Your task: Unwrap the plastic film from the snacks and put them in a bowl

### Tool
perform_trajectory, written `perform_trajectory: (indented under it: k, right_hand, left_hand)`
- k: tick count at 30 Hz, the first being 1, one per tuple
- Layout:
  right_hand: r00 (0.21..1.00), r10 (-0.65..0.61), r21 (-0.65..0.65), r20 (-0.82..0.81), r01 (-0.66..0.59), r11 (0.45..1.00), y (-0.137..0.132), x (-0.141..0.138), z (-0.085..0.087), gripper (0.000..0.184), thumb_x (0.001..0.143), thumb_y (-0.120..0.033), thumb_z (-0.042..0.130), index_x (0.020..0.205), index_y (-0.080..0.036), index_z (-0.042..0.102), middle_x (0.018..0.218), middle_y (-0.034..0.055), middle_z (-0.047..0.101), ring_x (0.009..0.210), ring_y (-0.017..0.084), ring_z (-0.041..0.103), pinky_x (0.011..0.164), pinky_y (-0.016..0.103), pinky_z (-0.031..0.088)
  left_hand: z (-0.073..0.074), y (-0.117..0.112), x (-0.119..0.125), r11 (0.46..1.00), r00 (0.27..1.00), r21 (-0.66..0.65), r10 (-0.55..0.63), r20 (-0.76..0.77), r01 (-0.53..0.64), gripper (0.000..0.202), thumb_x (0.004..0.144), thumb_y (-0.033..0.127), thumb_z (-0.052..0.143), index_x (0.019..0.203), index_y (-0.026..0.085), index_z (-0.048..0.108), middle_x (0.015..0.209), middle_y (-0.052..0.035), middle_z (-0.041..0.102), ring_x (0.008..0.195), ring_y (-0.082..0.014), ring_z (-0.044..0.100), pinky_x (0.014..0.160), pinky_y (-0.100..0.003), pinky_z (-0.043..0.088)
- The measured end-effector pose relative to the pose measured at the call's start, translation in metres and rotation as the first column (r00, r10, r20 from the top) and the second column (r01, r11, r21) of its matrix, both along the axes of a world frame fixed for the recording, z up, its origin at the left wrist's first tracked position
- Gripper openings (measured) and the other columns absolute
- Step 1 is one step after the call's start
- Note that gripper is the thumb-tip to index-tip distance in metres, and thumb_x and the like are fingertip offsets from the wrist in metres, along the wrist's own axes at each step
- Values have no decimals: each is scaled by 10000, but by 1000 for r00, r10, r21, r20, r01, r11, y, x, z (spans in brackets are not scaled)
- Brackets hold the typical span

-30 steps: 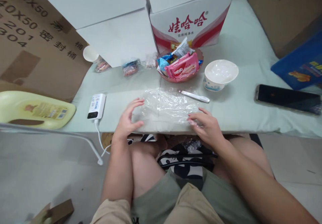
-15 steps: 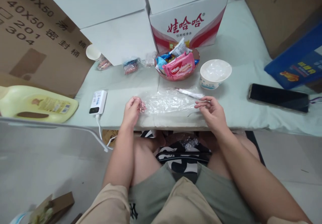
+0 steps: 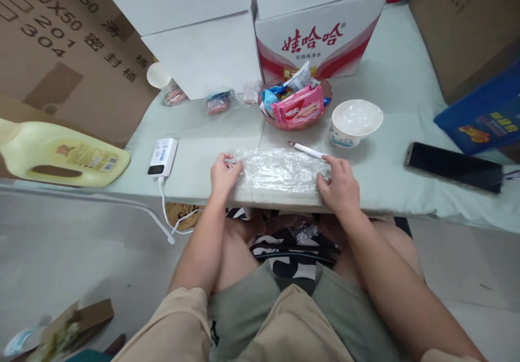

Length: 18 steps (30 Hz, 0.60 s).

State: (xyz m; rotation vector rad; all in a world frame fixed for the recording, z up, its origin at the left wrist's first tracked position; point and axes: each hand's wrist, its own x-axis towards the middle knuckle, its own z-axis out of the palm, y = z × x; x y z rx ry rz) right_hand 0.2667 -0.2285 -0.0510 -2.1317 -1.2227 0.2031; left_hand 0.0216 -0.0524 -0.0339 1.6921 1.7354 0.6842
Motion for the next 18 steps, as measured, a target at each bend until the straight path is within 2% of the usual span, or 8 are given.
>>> perform_trajectory:
  k: [3,5,7,10,13,15,18]
  right_hand:
    - [992,25,-49,124,-19,999,2,-1,-1,486,847,-225,531,1325,-264,604,1292,132,575,840,232,625,742,413,532]
    - [975,93,-31,204,-88,996,0,-5,-2,517,831,-170,533,1335,-263,608,1346,154,538,1042,299,619,868,475,527]
    - [953,163,-60,255,-153,986,-9,-10,-1,555,813,-131,536,1346,-268,605,1408,168,497,1219,358,559,971,545,488]
    - [915,297,-196,273,-249,948,-34,-19,4,630,787,-117,547,1394,-285,570,1517,170,417,1401,425,425,1056,638,412]
    - [864,429,-275,263,-359,892,-54,-20,17,613,815,-224,591,1422,-295,540,1591,170,360,1469,482,330,1079,721,343]
    - [860,448,-224,244,-400,889,-50,-18,28,578,849,-339,605,1419,-276,535,1579,179,395,1472,476,335,1098,712,334]
    - [874,464,-102,143,-453,886,-14,-15,39,667,832,-408,635,1447,-193,492,1491,205,509,1420,411,438,1122,598,388]
  left_hand:
    - [-1,1,-2,989,969,100,-85,-233,111,338,768,345,681,1074,218,614,862,-35,684,839,-234,647,818,-347,473]
    - [-3,1,-1,962,944,153,-176,-280,225,409,787,296,666,1183,210,608,1099,-98,710,1051,-282,642,953,-398,465]
    - [-4,2,2,933,926,166,-269,-266,319,465,787,205,644,1249,219,593,1192,-105,703,1156,-292,613,1030,-426,440]
    - [-5,3,7,917,918,114,-365,-154,383,510,766,100,610,1258,233,582,1013,-56,724,1013,-242,655,985,-406,468]
    - [-5,1,11,887,889,86,-457,30,453,531,748,57,596,1254,214,567,894,-18,686,842,-175,646,881,-343,493]
    - [-7,0,13,857,841,96,-515,168,506,547,739,48,594,1262,205,551,889,-11,669,812,-150,633,837,-315,492]
    - [-8,-2,18,801,731,123,-588,347,586,536,733,57,609,1245,203,544,881,-3,654,798,-131,627,801,-293,491]
